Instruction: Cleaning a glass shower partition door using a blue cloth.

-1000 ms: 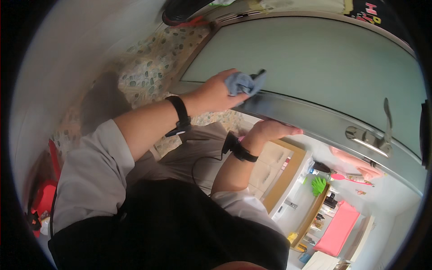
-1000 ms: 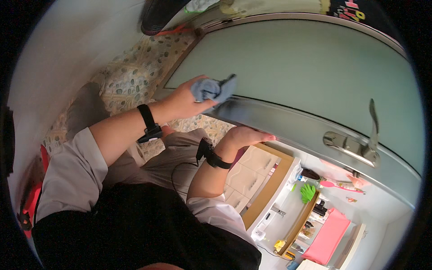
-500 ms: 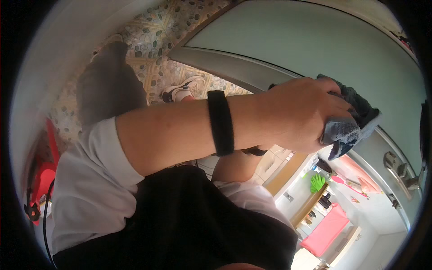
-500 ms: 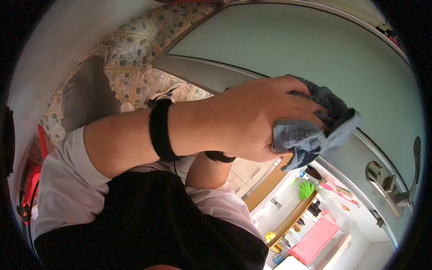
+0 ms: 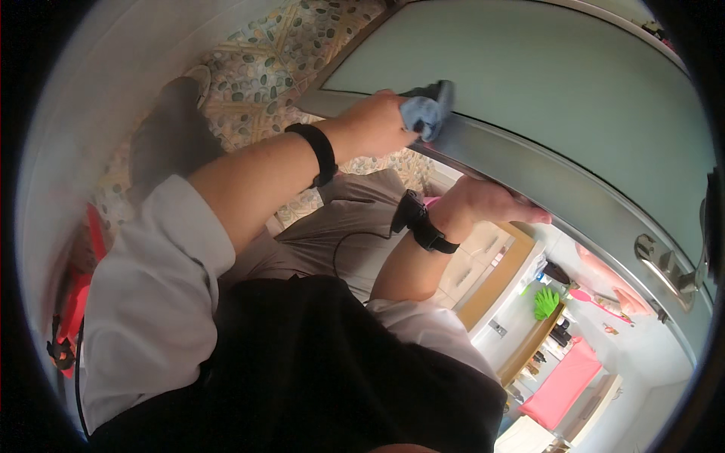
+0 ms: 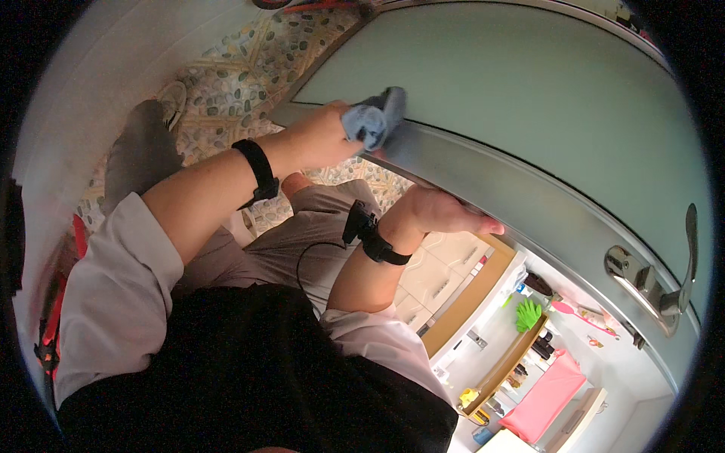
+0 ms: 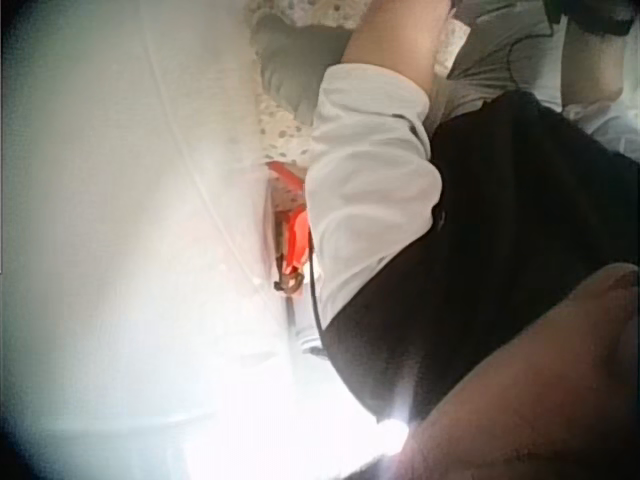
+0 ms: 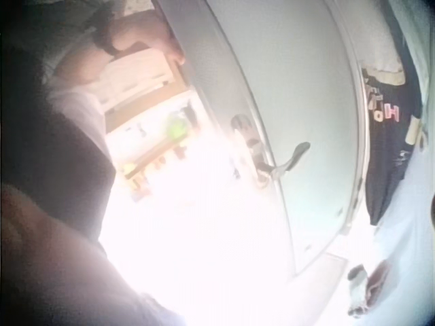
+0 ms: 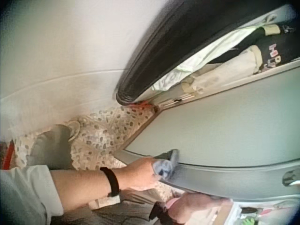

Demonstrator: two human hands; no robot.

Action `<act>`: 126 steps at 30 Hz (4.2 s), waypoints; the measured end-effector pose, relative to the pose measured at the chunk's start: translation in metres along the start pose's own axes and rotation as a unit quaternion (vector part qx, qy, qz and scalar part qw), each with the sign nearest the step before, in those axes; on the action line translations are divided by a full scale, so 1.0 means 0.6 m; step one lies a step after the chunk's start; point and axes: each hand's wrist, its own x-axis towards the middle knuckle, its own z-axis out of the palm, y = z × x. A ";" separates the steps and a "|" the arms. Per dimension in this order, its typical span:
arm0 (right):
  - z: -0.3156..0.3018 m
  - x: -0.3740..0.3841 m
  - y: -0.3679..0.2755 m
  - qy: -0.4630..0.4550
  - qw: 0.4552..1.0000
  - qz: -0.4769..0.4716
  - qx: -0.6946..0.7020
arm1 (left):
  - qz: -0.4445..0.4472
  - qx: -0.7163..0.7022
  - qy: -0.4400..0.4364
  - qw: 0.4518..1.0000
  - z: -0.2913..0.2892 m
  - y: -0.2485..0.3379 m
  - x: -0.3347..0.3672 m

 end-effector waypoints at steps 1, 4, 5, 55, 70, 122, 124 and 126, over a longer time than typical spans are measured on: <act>-0.004 0.003 -0.001 0.002 1.000 -0.002 0.001 | -0.075 0.017 -0.046 0.996 -0.004 -0.006 -0.004; -0.014 0.011 -0.001 0.013 1.000 -0.004 0.009 | -0.179 0.093 -0.129 0.971 0.001 -0.006 -0.005; -0.019 0.012 0.001 0.020 1.000 0.003 0.014 | -0.209 0.148 -0.166 0.952 0.001 0.001 -0.004; -0.178 0.087 0.000 -0.030 0.998 -0.009 -0.062 | 0.161 0.108 0.011 0.981 0.185 0.353 0.104; -0.278 0.122 0.056 0.016 0.995 0.018 -0.093 | 0.200 0.170 -0.120 0.957 0.251 0.212 0.126; 0.030 -0.003 0.127 -0.152 0.903 0.373 0.152 | 0.375 0.290 0.301 0.827 -0.023 0.346 0.126; 0.011 -0.013 0.163 -0.149 0.883 0.421 0.148 | 0.364 0.338 0.342 0.798 0.005 0.343 0.125; -0.006 -0.029 0.200 -0.140 0.859 0.487 0.072 | 0.379 0.346 0.369 0.775 0.011 0.323 0.136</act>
